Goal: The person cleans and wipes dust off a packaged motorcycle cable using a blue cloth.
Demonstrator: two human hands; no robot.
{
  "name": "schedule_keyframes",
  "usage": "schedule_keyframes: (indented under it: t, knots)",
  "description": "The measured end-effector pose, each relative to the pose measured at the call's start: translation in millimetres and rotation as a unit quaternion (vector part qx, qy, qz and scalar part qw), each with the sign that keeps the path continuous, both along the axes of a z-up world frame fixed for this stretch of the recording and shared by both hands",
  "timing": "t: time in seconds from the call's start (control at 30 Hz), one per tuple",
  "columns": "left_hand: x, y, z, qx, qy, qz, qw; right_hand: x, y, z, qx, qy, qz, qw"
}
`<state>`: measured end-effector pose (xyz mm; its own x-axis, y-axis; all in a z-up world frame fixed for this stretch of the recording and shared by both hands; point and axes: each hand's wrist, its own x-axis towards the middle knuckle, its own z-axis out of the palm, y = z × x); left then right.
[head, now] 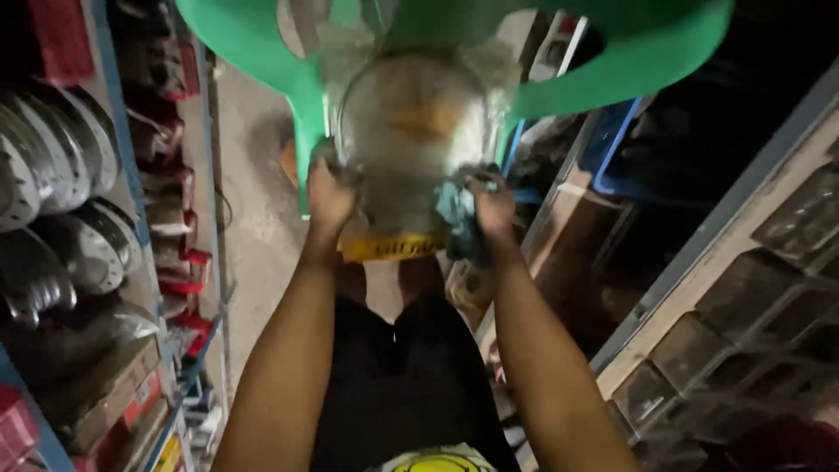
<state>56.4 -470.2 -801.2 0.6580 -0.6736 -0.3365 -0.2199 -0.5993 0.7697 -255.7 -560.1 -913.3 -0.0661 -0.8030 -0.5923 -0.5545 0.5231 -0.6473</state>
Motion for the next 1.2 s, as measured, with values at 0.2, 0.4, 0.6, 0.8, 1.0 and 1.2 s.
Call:
schedule_keyframes:
  t: [0.2, 0.4, 0.6, 0.8, 1.0, 1.2]
  knots:
    - [-13.4, 2.3, 60.2, 0.061, 0.03, 0.02, 0.997, -0.6, 3.6, 99.2, 0.028, -0.101, 0.039, 0.994]
    - [-4.3, 18.3, 169.9, -0.216, -0.144, -0.015, 0.966, -42.6, 22.9, 162.8, 0.202, -0.266, -0.046, 0.941]
    - [5.6, 41.8, 326.0, -0.152, -0.078, 0.081, 0.982, 20.0, -18.1, 369.3, 0.104, -0.229, 0.077, 0.965]
    - [-4.5, 83.2, 499.5, -0.197, -0.036, 0.198, 0.96, 47.3, -35.9, 504.3, -0.022, -0.302, 0.187, 0.935]
    - [-15.1, 181.9, 602.2, -0.278, -0.021, 0.26, 0.924, 81.3, -20.5, 577.3, 0.025, -0.445, 0.237, 0.863]
    - [-45.7, 300.1, 703.2, -0.344, -0.044, 0.319, 0.882, 122.5, 18.3, 643.4, 0.126, -0.562, 0.342, 0.743]
